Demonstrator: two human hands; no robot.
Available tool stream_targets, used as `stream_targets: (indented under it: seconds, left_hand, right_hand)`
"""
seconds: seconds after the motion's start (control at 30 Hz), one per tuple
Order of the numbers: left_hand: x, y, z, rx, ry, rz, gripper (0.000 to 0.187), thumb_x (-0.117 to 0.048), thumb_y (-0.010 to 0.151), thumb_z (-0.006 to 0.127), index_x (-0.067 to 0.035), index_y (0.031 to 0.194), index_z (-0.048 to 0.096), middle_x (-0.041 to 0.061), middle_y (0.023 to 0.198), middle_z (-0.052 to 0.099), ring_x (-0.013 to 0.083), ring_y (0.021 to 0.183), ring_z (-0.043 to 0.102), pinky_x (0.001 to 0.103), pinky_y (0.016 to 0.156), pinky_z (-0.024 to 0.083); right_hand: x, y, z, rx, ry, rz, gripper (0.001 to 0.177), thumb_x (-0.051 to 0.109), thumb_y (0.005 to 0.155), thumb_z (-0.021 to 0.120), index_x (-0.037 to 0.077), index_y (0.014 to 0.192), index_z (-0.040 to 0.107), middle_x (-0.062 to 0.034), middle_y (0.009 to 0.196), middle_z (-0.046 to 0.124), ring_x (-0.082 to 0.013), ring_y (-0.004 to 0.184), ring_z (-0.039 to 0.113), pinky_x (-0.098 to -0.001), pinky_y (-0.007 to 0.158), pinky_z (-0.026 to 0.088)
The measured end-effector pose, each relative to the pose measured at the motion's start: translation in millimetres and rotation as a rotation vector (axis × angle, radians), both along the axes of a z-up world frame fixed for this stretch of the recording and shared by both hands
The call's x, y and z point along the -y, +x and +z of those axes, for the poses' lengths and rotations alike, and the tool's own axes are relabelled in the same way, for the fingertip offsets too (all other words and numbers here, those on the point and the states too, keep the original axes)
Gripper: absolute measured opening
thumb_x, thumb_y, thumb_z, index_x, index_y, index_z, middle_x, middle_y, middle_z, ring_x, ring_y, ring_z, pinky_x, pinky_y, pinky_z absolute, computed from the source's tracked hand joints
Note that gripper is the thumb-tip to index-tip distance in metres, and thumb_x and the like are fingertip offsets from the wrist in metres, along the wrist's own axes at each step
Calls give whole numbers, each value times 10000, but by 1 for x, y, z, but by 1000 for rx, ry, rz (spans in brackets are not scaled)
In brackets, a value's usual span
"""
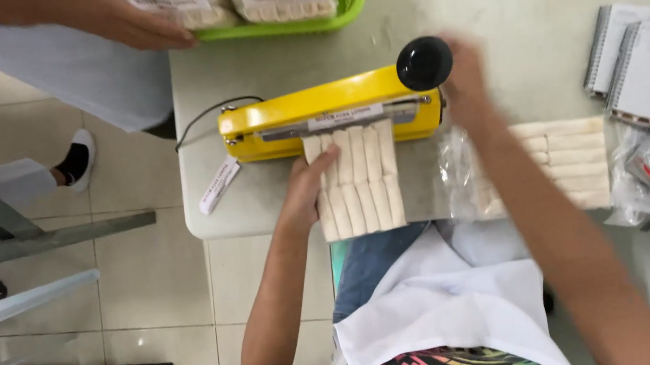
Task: The person seals bags of packaged food items using a benchtop heat sealer, handling bags of different sizes and placing them into baskets.
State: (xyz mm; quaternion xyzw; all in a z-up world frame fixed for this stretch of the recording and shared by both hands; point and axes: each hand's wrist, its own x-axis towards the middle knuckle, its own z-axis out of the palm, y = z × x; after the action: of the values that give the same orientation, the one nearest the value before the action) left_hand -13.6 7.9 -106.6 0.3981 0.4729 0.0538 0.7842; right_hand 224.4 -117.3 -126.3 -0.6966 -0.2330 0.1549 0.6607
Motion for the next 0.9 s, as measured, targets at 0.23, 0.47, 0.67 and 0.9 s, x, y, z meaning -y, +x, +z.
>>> stream_targets:
  seconds: [0.23,0.47,0.67,0.9]
  left_hand:
    - [-1,-9,32,81,-78,29,521,-204,832,711,43,1286,646,179,1235,724,283,1081,715,384,947,593]
    - [-4,-18,7,104,-71,-44,527,-247,822,725,25,1264,637,171,1197,733,279,1049,724,382,918,606]
    - [-2,-16,10,35,-48,-43,590,-290,779,753,8,1276,646,157,1223,738,279,1086,730,386,938,614]
    - [-5,-16,-2,79,-21,-62,528,-318,769,771,-27,1203,693,118,1141,763,257,1040,750,374,877,624]
  right_hand:
    - [-21,-21,135,614,-456,415,198,-65,864,660,88,927,768,-51,958,673,-195,882,557,-336,743,433]
    - [-11,-7,26,936,-803,200,376,261,1069,679,83,738,697,-93,741,615,-304,709,582,-438,575,468]
    - [-1,-16,-4,1073,-725,-19,388,173,992,731,171,727,447,9,629,480,-212,554,397,-376,479,300]
    - [0,-20,-2,1210,-646,-146,305,216,996,701,196,795,473,34,689,526,-168,553,417,-335,492,274]
